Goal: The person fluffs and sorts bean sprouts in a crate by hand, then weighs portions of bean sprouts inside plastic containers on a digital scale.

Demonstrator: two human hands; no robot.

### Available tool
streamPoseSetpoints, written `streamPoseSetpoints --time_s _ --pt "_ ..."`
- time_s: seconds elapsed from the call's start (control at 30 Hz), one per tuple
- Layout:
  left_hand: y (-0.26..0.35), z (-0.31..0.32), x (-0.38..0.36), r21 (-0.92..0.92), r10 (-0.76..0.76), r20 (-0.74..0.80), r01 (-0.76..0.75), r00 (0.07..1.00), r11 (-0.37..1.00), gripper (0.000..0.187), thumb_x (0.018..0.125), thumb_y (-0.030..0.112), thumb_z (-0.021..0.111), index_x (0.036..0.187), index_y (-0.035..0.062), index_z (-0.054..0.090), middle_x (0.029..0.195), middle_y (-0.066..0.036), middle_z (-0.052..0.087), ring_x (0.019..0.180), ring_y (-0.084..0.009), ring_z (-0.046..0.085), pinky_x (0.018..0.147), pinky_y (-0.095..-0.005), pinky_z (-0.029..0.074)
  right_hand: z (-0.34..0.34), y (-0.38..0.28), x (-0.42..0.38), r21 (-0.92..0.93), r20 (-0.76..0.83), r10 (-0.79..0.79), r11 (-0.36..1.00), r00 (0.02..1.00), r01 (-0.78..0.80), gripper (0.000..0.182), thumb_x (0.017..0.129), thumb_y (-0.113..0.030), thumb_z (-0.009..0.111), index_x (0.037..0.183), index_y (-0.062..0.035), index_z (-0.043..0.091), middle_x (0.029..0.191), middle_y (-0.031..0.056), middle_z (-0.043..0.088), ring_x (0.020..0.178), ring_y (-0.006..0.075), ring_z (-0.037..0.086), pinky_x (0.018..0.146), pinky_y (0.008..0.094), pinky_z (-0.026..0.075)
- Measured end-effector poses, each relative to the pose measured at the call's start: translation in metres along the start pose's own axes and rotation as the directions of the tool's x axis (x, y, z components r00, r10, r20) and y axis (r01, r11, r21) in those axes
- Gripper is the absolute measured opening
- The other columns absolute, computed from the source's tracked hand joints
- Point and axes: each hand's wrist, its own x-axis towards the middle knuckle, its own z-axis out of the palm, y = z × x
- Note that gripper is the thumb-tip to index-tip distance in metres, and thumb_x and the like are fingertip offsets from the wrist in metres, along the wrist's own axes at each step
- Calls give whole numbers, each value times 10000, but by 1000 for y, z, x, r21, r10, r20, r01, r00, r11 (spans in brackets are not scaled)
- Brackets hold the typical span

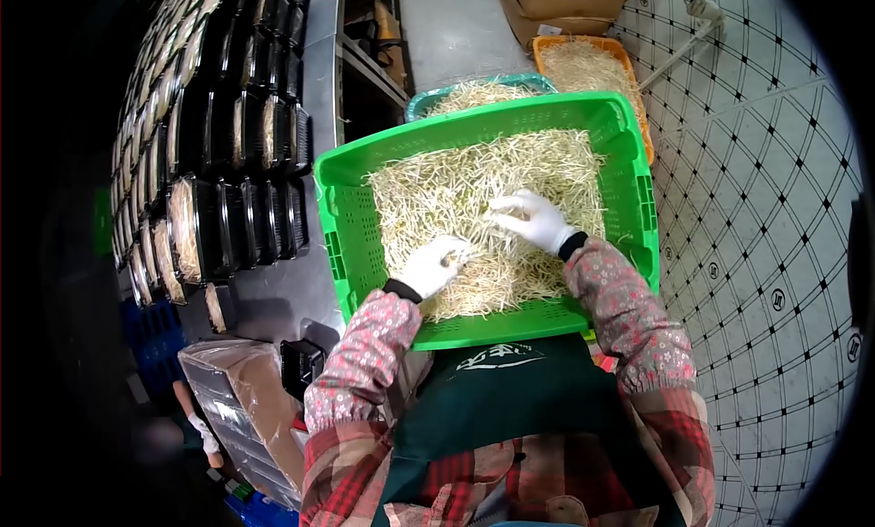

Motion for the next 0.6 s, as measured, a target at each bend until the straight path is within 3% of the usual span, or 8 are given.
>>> streamPoseSetpoints --time_s 0.07,0.1,0.2,0.3,0.37,0.43,0.47,0.6 --pt "-24 -3 -21 14 136 -36 -136 990 991 379 858 162 696 1226 91 639 1211 -141 631 1176 -292 577 1055 -385 429 12 16 -5 -172 75 -82 981 994 94 574 871 -402 696 1373 -170 543 1364 165 508 1271 321 483 1064 416 392" --pt "-40 -9 -31 77 123 42 -125 992 989 574 839 230 733 1368 116 543 1394 -152 519 1320 -317 465 1123 -403 362 13 16 -6 -348 71 -110 929 991 128 701 848 -454 711 1444 -180 465 1466 195 420 1348 351 413 1090 429 372" --pt "-60 -8 -55 235 -101 143 65 985 970 1156 664 456 854 1560 134 198 1600 -233 141 1469 -386 206 1186 -443 241 35 -5 -22 -671 199 165 741 966 12 1120 687 -639 765 1555 -200 210 1571 255 215 1384 468 326 1069 563 351" --pt "-58 19 -66 282 -100 143 56 985 958 1353 548 533 889 1571 119 106 1594 -265 89 1460 -445 174 1184 -497 226 78 -31 -44 -726 303 150 677 941 125 1234 642 -628 809 1576 -223 113 1593 252 158 1411 462 290 1037 591 375" --pt "-42 24 -52 342 -138 53 112 989 933 1239 586 359 867 1568 153 138 1561 -251 191 1372 -464 336 1129 -483 334 89 -34 -42 -779 298 114 602 948 173 1088 688 -519 810 1548 -200 224 1558 224 262 1365 448 370 1014 553 421" --pt "-52 17 -36 70 -190 48 186 981 980 1082 638 258 815 1544 155 232 1477 -240 360 1278 -429 462 1067 -426 413 91 -8 -18 -490 230 49 869 972 72 823 741 -370 773 1450 -167 409 1442 190 429 1257 393 495 969 478 477" --pt "-60 12 -33 93 -141 -33 144 989 985 895 682 167 761 1481 103 361 1343 -224 504 1218 -380 522 1031 -383 446 79 3 -4 -470 209 42 880 977 63 593 766 -237 714 1322 -136 537 1313 140 531 1136 334 572 926 416 507" --pt "-64 -18 -53 78 -155 -142 167 978 983 749 697 165 767 1388 101 484 1190 -148 622 1154 -324 588 1007 -357 458 34 6 -5 -337 269 84 941 959 12 632 768 -190 714 1372 -174 527 1345 137 500 1195 318 543 1015 390 468"
